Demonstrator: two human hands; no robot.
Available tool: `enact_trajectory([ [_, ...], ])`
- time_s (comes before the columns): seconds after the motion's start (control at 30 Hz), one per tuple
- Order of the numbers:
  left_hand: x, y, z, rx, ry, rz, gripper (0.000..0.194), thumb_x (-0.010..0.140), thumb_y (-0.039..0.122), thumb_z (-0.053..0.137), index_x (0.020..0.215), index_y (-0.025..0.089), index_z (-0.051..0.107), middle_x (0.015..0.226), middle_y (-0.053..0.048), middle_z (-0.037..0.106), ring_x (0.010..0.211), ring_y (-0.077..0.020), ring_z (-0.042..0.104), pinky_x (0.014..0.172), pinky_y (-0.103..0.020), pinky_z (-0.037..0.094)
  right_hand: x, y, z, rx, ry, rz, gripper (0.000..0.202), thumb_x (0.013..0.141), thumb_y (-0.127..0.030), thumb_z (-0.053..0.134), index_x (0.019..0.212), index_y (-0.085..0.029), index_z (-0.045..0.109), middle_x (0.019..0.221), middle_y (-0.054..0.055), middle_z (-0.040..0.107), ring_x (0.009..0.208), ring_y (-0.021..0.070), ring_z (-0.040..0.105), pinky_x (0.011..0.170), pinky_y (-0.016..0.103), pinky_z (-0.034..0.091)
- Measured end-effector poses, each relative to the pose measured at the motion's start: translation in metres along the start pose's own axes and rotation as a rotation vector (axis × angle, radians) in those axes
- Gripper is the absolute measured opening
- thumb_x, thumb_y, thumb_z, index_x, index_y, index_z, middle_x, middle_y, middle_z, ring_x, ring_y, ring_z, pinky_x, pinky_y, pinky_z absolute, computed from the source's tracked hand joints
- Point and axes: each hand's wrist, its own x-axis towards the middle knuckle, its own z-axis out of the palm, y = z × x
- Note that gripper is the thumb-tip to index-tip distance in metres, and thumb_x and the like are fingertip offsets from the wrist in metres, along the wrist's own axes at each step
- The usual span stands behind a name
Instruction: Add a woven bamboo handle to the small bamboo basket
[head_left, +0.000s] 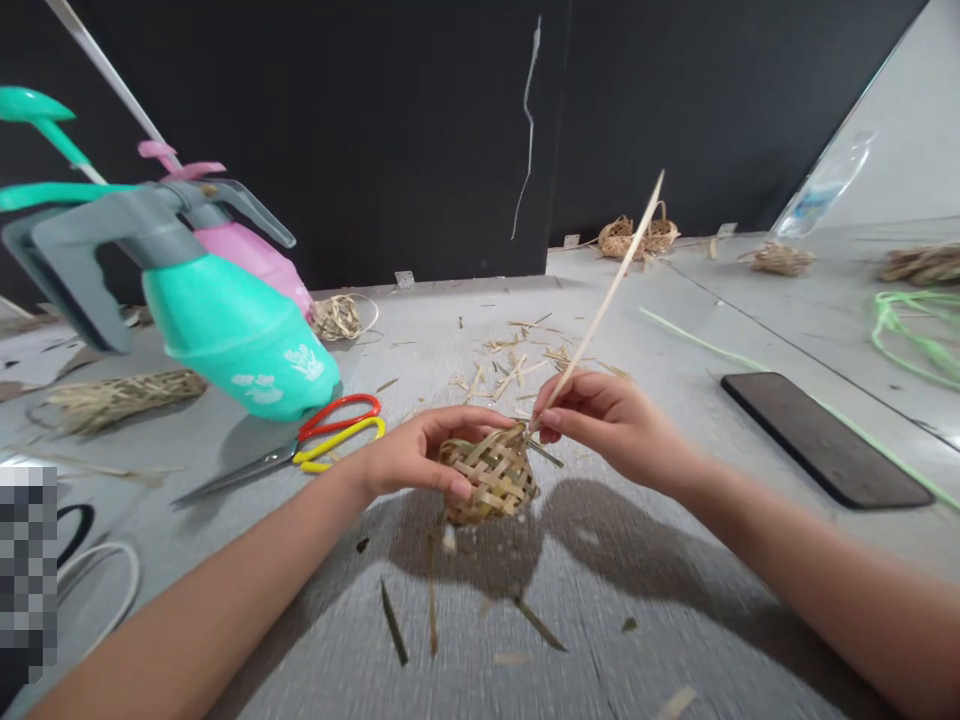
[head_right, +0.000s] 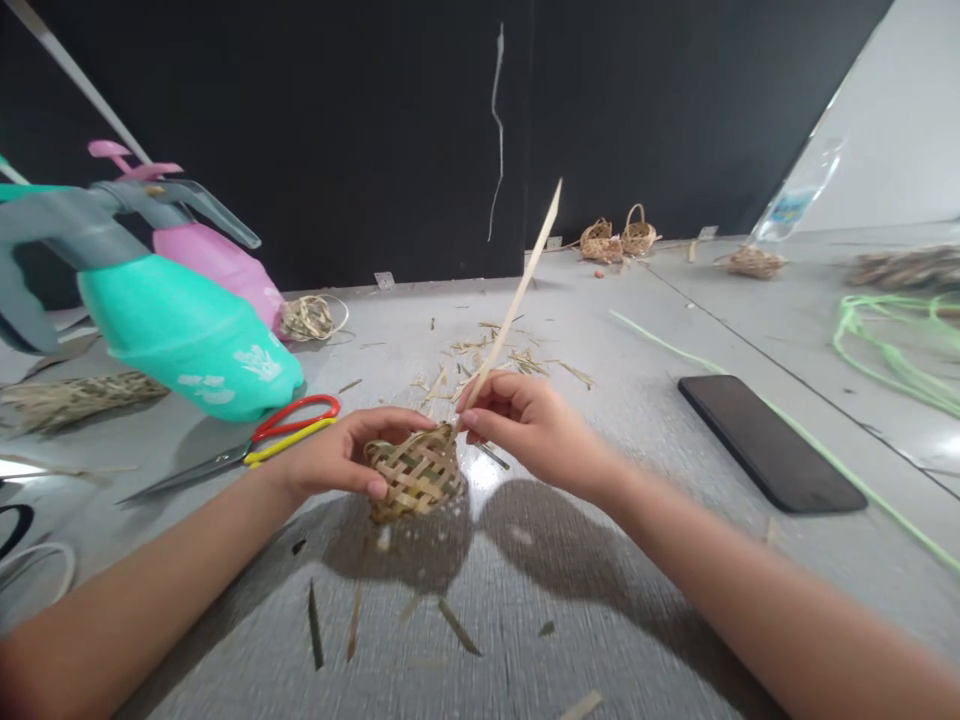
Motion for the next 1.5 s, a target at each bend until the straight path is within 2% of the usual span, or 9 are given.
enact_trajectory([
  [0.27,0.000,-0.002,0.009,-0.112,0.040,-0.014,0.057,0.057,0.022,0.084,0.111,0.029,0.069,0.100,-0.004,0.071,0.091,-0.0213,0.067,0.072,-0.028,0.054,-0.004,-0.004,0.004,-0.019,0.018,-0.009,0.009,0.080,-0.027,0.061,0.075,-0.020,0.059,0.075,0.001,0.061,0.067,0.0125,0.057,0.060,0.028,0.047],
  [0.43,0.001,-0.009,0.006,-0.122,0.045,-0.017,0.054,0.058,0.022,0.083,0.110,0.029,0.069,0.093,-0.003,0.070,0.082,-0.0184,0.067,0.070,-0.026,0.053,-0.003,0.002,0.005,-0.109,-0.064,-0.001,0.008,0.083,-0.026,0.060,0.080,-0.020,0.063,0.077,0.001,0.062,0.071,0.0134,0.057,0.064,0.029,0.047],
  [0.6,0.003,-0.016,0.002,-0.067,0.018,-0.031,0.055,0.062,0.019,0.079,0.115,0.030,0.067,0.094,-0.002,0.069,0.083,-0.0177,0.065,0.075,-0.028,0.051,-0.003,0.013,0.009,-0.269,-0.019,-0.085,0.003,0.082,-0.019,0.061,0.081,-0.020,0.058,0.082,0.000,0.059,0.073,0.0124,0.054,0.067,0.028,0.045],
  [0.8,0.005,-0.015,-0.004,0.087,0.015,0.016,0.047,0.063,0.023,0.077,0.108,0.032,0.071,0.109,-0.005,0.064,0.103,-0.0243,0.060,0.090,-0.039,0.049,-0.003,0.020,0.009,-0.124,-0.130,0.050,0.008,0.086,-0.027,0.057,0.089,-0.020,0.053,0.081,-0.001,0.056,0.072,0.0126,0.053,0.063,0.028,0.043],
  [0.87,0.006,-0.015,-0.005,0.145,0.087,0.054,0.045,0.063,0.027,0.077,0.107,0.031,0.071,0.116,-0.006,0.058,0.112,-0.0275,0.055,0.093,-0.041,0.047,-0.003,0.022,0.009,-0.105,-0.131,0.059,0.009,0.087,-0.028,0.056,0.088,-0.021,0.052,0.079,-0.001,0.054,0.069,0.0119,0.051,0.060,0.027,0.041],
  [0.93,0.007,-0.014,-0.004,0.179,0.252,0.051,0.051,0.065,0.031,0.075,0.115,0.029,0.066,0.128,-0.008,0.050,0.124,-0.0306,0.046,0.097,-0.043,0.045,-0.003,0.025,0.010,-0.136,-0.075,0.057,0.008,0.086,-0.027,0.057,0.087,-0.021,0.051,0.077,-0.003,0.052,0.064,0.0105,0.048,0.056,0.027,0.038],
  [1.07,0.008,-0.008,0.013,0.251,0.545,-0.130,0.078,0.069,0.045,0.072,0.137,0.024,0.042,0.142,-0.016,0.037,0.123,-0.0355,0.046,0.098,-0.051,0.042,-0.004,0.024,0.014,-0.229,0.012,0.070,0.008,0.084,-0.023,0.058,0.086,-0.021,0.050,0.072,-0.005,0.050,0.057,0.0092,0.044,0.052,0.026,0.034],
  [1.27,0.002,0.002,0.044,0.324,0.451,-0.272,0.104,0.069,0.048,0.077,0.148,0.033,0.012,0.145,-0.018,0.035,0.112,-0.0318,0.058,0.097,-0.050,0.043,-0.011,0.014,0.021,-0.257,0.017,0.050,0.006,0.084,-0.021,0.057,0.084,-0.020,0.051,0.072,-0.004,0.052,0.059,0.0101,0.047,0.054,0.027,0.037],
  [1.5,0.003,-0.004,0.038,0.216,0.356,-0.253,0.091,0.076,0.043,0.072,0.145,0.031,0.015,0.136,-0.014,0.049,0.111,-0.0301,0.058,0.096,-0.049,0.042,-0.012,0.011,0.021,-0.158,0.124,-0.100,0.005,0.086,-0.024,0.055,0.087,-0.020,0.057,0.081,-0.001,0.055,0.064,0.0105,0.049,0.057,0.028,0.040],
])
